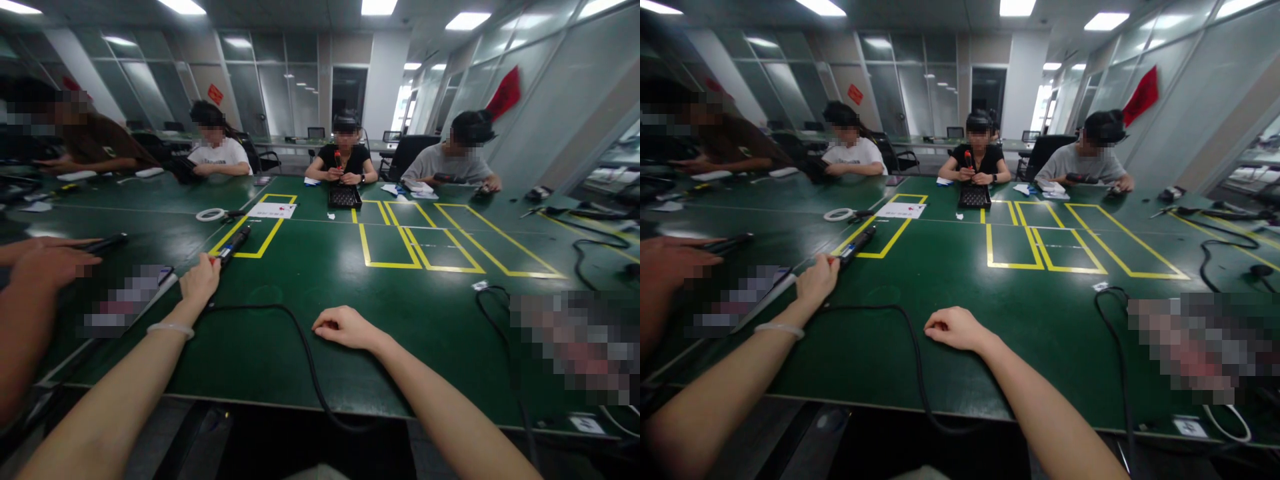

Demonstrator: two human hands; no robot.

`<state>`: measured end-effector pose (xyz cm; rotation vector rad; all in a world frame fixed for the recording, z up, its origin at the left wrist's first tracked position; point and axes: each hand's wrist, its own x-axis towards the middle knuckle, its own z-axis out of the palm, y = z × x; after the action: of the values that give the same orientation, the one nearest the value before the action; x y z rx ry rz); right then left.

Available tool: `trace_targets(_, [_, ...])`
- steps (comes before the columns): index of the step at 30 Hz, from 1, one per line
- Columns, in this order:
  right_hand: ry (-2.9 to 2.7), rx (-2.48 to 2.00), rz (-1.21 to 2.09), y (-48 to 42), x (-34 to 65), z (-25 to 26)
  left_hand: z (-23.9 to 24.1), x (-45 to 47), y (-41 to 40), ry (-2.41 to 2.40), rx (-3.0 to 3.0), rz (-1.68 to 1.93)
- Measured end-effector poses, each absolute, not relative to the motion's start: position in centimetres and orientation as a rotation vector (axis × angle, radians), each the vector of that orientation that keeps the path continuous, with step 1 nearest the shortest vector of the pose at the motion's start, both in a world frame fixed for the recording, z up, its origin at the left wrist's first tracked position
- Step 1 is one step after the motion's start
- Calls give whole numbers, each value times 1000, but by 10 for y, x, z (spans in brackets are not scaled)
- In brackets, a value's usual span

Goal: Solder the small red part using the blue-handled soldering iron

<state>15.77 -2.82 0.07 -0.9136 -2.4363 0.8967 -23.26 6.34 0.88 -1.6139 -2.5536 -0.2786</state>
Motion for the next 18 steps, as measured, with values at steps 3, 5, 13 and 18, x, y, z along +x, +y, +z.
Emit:
trace_targets(3, [-2433, -913, 891, -28, 158, -1, 9, -219, 59, -2539, -1628, -303])
trace_targets(5, [-2426, -911, 893, -27, 158, -2, 10, -209, 55, -2507, -1676, -308])
trace_targets(13, [-2353, -975, 868, -24, 161, -5, 11, -158, 32, -2305, -1939, -255])
trace_targets(18, [-2180, -1132, 654, -16, 168, -8, 8, -115, 15, -2129, -2121, -278])
